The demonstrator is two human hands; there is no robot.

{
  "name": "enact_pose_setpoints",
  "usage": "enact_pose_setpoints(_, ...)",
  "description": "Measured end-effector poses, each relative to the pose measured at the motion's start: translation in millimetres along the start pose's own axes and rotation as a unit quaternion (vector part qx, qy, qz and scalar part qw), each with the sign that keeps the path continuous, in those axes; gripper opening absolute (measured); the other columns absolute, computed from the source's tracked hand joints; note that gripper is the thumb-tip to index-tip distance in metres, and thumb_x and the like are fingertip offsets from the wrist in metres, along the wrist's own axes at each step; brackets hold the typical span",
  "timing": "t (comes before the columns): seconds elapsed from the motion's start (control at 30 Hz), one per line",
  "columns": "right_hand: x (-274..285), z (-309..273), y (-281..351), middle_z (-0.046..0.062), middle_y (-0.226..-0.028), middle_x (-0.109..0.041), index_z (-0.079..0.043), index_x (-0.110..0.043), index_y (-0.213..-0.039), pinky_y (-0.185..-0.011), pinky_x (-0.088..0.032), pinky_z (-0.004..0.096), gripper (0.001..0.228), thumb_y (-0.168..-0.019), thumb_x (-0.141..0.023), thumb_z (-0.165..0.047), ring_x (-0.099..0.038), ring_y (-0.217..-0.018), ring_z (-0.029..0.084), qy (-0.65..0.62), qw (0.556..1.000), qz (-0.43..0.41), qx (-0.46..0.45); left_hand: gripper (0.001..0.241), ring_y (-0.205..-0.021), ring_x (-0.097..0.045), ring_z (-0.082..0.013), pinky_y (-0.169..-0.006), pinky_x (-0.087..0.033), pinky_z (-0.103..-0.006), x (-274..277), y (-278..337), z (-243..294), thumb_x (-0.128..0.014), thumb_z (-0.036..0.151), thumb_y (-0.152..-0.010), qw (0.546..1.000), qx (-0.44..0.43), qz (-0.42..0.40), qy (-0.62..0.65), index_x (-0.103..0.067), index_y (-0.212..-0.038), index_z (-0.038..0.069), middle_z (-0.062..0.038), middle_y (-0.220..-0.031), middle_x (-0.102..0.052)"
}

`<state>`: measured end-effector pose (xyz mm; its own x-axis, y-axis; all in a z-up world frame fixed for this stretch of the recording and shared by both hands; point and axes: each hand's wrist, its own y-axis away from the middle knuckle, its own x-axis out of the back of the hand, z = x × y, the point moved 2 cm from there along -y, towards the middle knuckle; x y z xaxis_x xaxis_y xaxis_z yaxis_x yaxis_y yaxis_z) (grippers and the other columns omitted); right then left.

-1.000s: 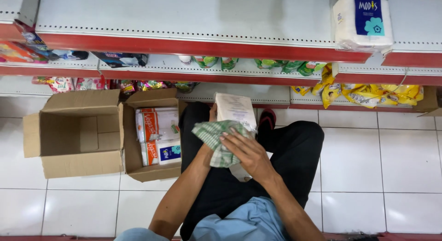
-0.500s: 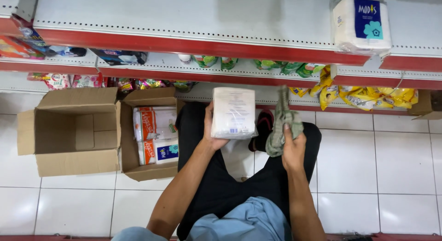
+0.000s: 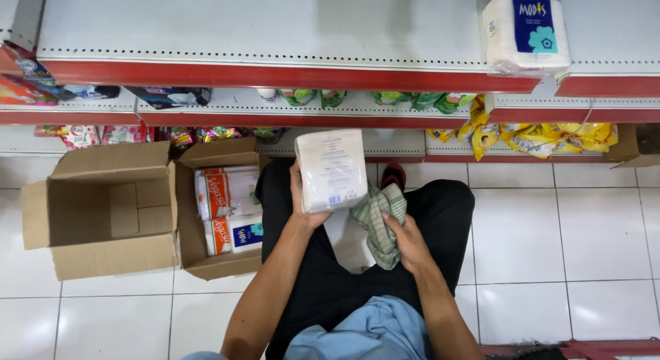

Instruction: Cleaning and wiping tissue and napkin packages with a cloth while organizing them into boxes and on shelves.

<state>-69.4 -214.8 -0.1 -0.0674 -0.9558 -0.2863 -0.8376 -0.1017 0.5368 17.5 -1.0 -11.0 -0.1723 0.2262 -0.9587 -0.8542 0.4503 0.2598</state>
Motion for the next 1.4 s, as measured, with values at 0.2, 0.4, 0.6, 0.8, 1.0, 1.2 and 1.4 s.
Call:
enact_pose_setpoints(0.2,2.9,10.2,-13.0,0.019,-0.11,-0.07,0.003,-0.058,-0.131,-0.079,-0.059,0.038,0.044,-0.098,-0.063,-0.026,-0.071,-0.09,0.024,-0.036,0.999,0.02,0.002,0.078,-0.136,-0.055,-0.0339,-0.111,-0.044,-0.0483,33.6,-19.7,-29.2,-0.036,0.063,-0.098,0.972,0.007,0.017,-0.233,-0.043,-0.154,0.01,-0.019,-0.151,-0.054)
enact_pose_setpoints(0.4,8.5,-37.6,4.6,0.015,-0.115,-0.072,0.001,-0.058,-0.13,-0.088,-0.056,0.038,0.052,-0.087,-0.078,-0.021,-0.069,-0.103,0.027,0.181,0.929,0.216,0.241,0.061,-0.143,-0.05,-0.0335,-0.118,-0.042,-0.0442,12.9,-7.2,-22.3,-0.05,0.034,-0.104,0.792,-0.203,0.072,-0.572,-0.041,-0.157,0.005,-0.022,-0.155,-0.051)
enact_pose_setpoints(0.6,-13.7,-45.4,17.4,0.018,-0.12,-0.067,-0.002,-0.058,-0.124,-0.085,-0.05,0.047,0.065,-0.068,-0.088,-0.012,-0.065,-0.108,0.035,0.524,0.669,0.311,0.427,0.071,-0.138,-0.048,-0.0263,-0.108,-0.045,-0.0435,-8.6,1.6,-103.3,-0.048,0.047,-0.1,0.876,-0.079,0.078,-0.47,-0.027,-0.161,0.017,-0.009,-0.158,-0.039)
enact_pose_setpoints(0.8,-31.7,-61.8,54.5,0.013,-0.121,-0.068,-0.007,-0.065,-0.121,-0.093,-0.049,0.048,0.067,-0.058,-0.088,-0.007,-0.062,-0.116,0.033,0.524,0.66,0.183,0.507,0.073,-0.129,-0.057,-0.0277,-0.106,-0.051,-0.0431,-41.6,-1.2,-100.3,-0.053,0.046,-0.1,0.963,-0.036,0.089,-0.252,-0.029,-0.158,0.009,-0.017,-0.141,-0.053)
enact_pose_setpoints(1.0,1.4,-45.9,74.0,0.009,-0.115,-0.073,-0.005,-0.069,-0.116,-0.094,-0.057,0.035,0.046,-0.072,-0.082,-0.002,-0.069,-0.111,0.024,0.352,0.795,0.076,0.488,0.073,-0.13,-0.056,-0.0257,-0.106,-0.05,-0.0403,-76.7,-11.6,-69.0,-0.06,0.034,-0.096,0.914,-0.083,0.064,-0.392,-0.027,-0.155,0.008,-0.017,-0.144,-0.053)
enact_pose_setpoints(1.2,56.7,6.3,42.4,0.004,-0.09,-0.073,0.002,-0.071,-0.11,-0.067,-0.054,0.026,0.02,-0.094,-0.07,-0.009,-0.065,-0.077,0.009,0.031,0.931,0.224,0.285,0.07,-0.137,-0.053,-0.0259,-0.112,-0.045,-0.0398,-91.9,-48.8,-69.8,-0.057,0.036,-0.101,0.914,-0.084,0.046,-0.395,-0.03,-0.157,0.003,-0.02,-0.149,-0.053)
enact_pose_setpoints(1.4,54.7,5.0,36.3,0.003,-0.082,-0.068,0.001,-0.071,-0.109,-0.063,-0.053,0.027,0.02,-0.094,-0.069,-0.013,-0.061,-0.071,0.01,0.072,0.941,0.196,0.267,0.069,-0.138,-0.048,-0.0251,-0.115,-0.037,-0.0477,-190.3,-87.1,-81.2,-0.053,0.037,-0.1,0.922,-0.057,0.008,-0.383,-0.029,-0.155,0.004,-0.016,-0.15,-0.049)
